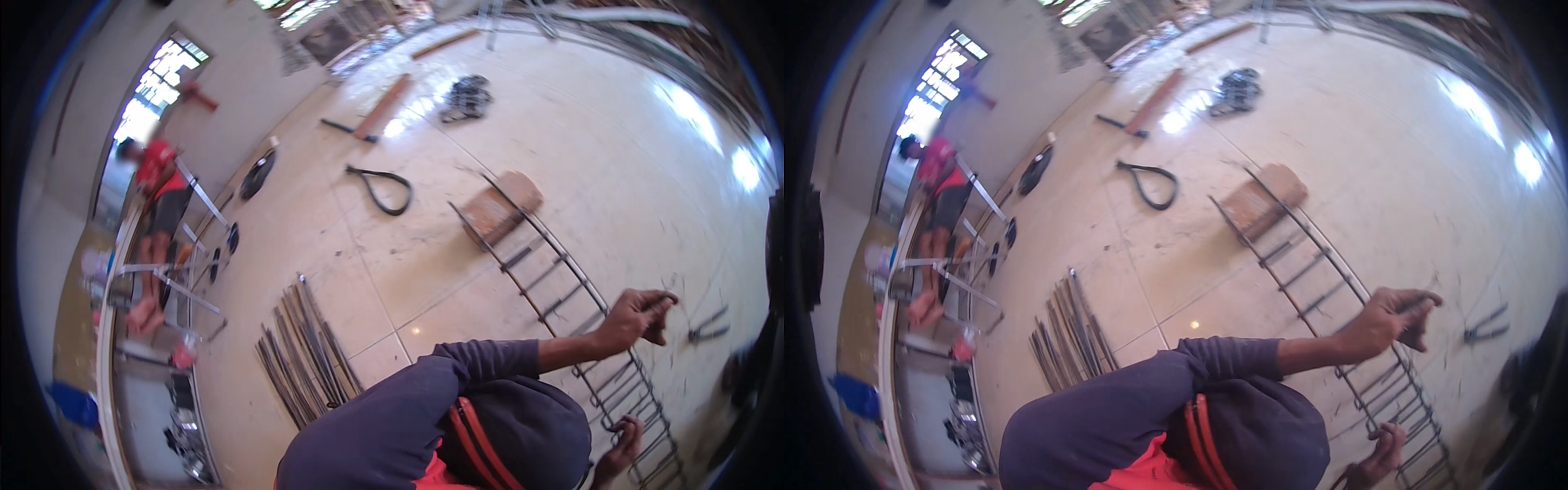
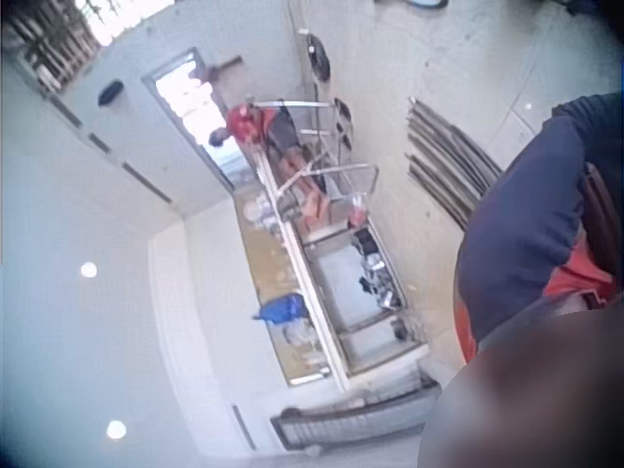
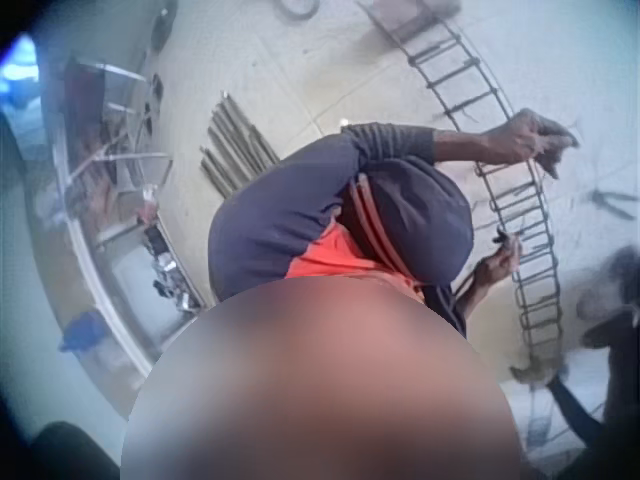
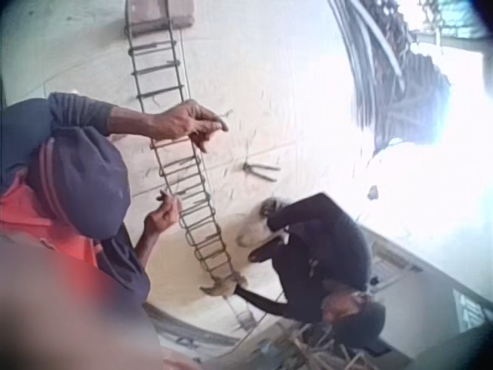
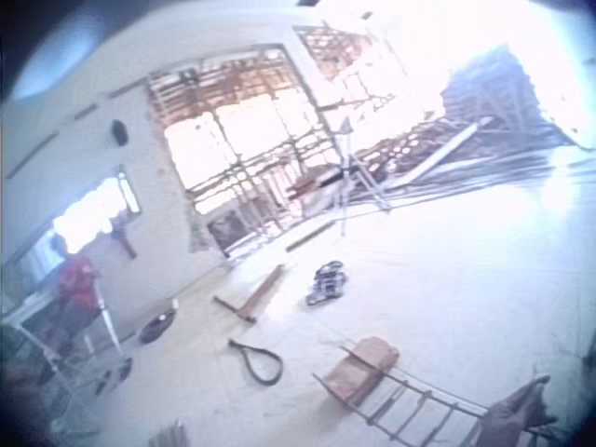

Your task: The person sits on the floor and assembles a ladder-like metal frame by wrapping thin wire around the joints of vertical bars and horizontal rails. They use pliers to twist and tighten the wire at each connection point, moving sequentially along the frame.

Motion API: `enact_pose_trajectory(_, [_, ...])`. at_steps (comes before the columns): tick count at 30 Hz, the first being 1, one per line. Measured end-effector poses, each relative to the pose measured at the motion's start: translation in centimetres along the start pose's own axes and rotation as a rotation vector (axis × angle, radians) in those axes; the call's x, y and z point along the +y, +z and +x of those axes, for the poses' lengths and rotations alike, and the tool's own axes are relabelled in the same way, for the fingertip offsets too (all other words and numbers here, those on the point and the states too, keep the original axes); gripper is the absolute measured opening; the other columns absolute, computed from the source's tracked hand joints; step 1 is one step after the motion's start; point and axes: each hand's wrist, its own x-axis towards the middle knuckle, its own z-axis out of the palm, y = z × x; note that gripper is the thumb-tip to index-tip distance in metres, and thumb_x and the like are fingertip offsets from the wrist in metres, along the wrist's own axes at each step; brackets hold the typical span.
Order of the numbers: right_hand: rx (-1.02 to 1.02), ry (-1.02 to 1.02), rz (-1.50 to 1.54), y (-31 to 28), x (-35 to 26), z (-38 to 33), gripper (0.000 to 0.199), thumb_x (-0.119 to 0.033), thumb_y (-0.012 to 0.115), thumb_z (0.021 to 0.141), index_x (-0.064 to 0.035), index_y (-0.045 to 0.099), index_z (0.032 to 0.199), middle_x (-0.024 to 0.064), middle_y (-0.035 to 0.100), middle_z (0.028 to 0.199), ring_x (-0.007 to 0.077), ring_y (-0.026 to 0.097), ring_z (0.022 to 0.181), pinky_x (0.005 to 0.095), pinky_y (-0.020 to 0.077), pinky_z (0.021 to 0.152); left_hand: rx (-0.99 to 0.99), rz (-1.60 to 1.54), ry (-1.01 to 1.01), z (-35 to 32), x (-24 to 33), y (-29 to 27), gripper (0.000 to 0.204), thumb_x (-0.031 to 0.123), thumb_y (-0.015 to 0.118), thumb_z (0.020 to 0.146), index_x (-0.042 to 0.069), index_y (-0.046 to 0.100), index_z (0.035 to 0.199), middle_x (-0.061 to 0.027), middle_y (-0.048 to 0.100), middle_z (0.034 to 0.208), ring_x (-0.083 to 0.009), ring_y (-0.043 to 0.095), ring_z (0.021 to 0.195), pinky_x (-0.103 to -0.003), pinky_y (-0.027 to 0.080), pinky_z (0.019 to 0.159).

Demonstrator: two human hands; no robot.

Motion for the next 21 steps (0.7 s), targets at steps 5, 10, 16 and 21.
enact_pose_trajectory(5, [-0.4, 0.073, -0.239, -3.8, -5.0, 7.5, 0.034, -0.021, 0.037, 0.101, -0.0018, 0.065, 0.095, 0.0115, 0.067, 0.096, 0.025, 0.062, 0.094, 0.0373, 0.0477, 0.083, -0.1, 0.068, 0.132, 0.2, 7.8, 5.3, 0.026, 0.016, 0.053, 0.098, -0.008, 0.06, 0.106, -0.0056, 0.059, 0.07, -0.0134, 0.064, 0.061, -0.029, 0.058, 0.059])
enact_pose_trajectory(10, [-0.579, 0.131, -0.126, -4.9, -10.6, 11.6, 0.032, -0.018, 0.038, 0.101, 0.0001, 0.065, 0.1, 0.0123, 0.067, 0.103, 0.0254, 0.061, 0.097, 0.0356, 0.0433, 0.093, -0.299, 0.231, 0.226, 1.0, 13.4, 10.1, 0.02, 0.008, 0.053, 0.096, -0.01, 0.06, 0.093, -0.0116, 0.063, 0.07, -0.0163, 0.065, 0.063, -0.029, 0.056, 0.059])
enact_pose_trajectory(16, [-0.349, 0.151, -0.203, -5.0, -10.1, 9.7, 0.031, -0.018, 0.04, 0.101, -0.0064, 0.058, 0.123, 0.0079, 0.066, 0.088, 0.0201, 0.059, 0.083, 0.034, 0.0467, 0.077, -0.213, 0.601, 0.575, 0.8, 10.5, 6.8, 0.022, 0.01, 0.051, 0.097, -0.01, 0.058, 0.091, -0.0139, 0.065, 0.067, -0.0159, 0.064, 0.058, -0.028, 0.053, 0.057])
enact_pose_trajectory(21, [-0.424, 0.159, -0.298, -4.9, -7.5, 5.9, 0.037, -0.018, 0.039, 0.101, -0.0136, 0.053, 0.135, 0.0038, 0.053, 0.071, 0.015, 0.051, 0.068, 0.0297, 0.0454, 0.069, -0.226, 0.6, 0.217, 0.1, 11.8, 5.5, 0.026, 0.014, 0.047, 0.099, -0.01, 0.056, 0.098, -0.0141, 0.066, 0.065, -0.0178, 0.065, 0.056, -0.029, 0.054, 0.057])
